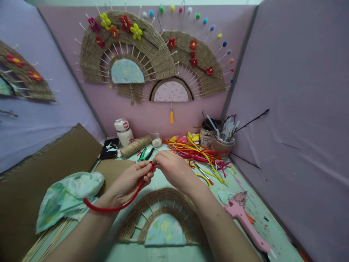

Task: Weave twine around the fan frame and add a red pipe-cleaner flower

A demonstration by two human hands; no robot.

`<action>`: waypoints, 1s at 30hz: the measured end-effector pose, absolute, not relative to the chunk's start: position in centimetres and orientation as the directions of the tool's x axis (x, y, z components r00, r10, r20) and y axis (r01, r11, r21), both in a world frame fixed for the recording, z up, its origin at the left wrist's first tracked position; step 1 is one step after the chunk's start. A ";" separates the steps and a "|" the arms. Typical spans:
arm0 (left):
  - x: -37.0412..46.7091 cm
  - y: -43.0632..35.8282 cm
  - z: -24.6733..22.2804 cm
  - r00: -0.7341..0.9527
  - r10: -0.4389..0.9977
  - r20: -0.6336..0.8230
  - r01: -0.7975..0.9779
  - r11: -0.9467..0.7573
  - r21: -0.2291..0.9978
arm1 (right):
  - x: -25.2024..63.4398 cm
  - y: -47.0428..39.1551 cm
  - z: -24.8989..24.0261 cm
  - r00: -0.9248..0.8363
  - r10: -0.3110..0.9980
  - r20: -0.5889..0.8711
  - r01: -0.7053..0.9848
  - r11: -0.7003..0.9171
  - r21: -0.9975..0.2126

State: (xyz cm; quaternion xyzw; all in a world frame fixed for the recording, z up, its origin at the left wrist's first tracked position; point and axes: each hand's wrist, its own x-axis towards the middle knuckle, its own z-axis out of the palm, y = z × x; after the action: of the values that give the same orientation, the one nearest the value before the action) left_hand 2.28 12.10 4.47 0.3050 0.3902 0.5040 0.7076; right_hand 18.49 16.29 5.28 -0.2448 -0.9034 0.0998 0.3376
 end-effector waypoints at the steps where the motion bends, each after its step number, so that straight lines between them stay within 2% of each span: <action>1: 2.3 12.1 4.4 0.171 0.957 -0.236 -0.460 0.289 0.839 | 18.5 16.2 5.3 -0.654 0.515 0.554 0.388 0.857 -0.339; 8: 2.6 12.1 3.9 0.023 0.995 -0.094 -0.233 0.096 0.968 | 18.4 16.0 5.2 -0.654 0.564 0.504 0.440 0.826 -0.352; 13: 2.9 12.1 3.5 -0.063 0.996 0.059 0.012 -0.058 0.998 | 18.4 15.9 5.3 -0.651 0.591 0.476 0.457 0.806 -0.376; 19: 3.1 12.1 3.2 -0.086 0.983 0.165 0.128 -0.154 0.980 | 18.3 15.9 5.4 -0.624 0.657 0.423 0.493 0.751 -0.439; 24: 3.0 11.9 3.0 -0.067 0.971 0.230 0.216 -0.211 0.953 | 18.5 15.6 5.4 -0.589 0.719 0.369 0.466 0.675 -0.573; 30: 2.8 11.7 3.2 -0.025 0.909 0.417 0.490 -0.353 0.797 | 18.6 15.5 5.5 -0.570 0.762 0.308 0.387 0.579 -0.717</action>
State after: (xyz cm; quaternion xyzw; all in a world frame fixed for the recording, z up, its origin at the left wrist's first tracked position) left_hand 2.81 11.73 3.19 0.6642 0.5264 0.4850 0.2158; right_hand 18.62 15.48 5.55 -0.3450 -0.8328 0.3021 0.3101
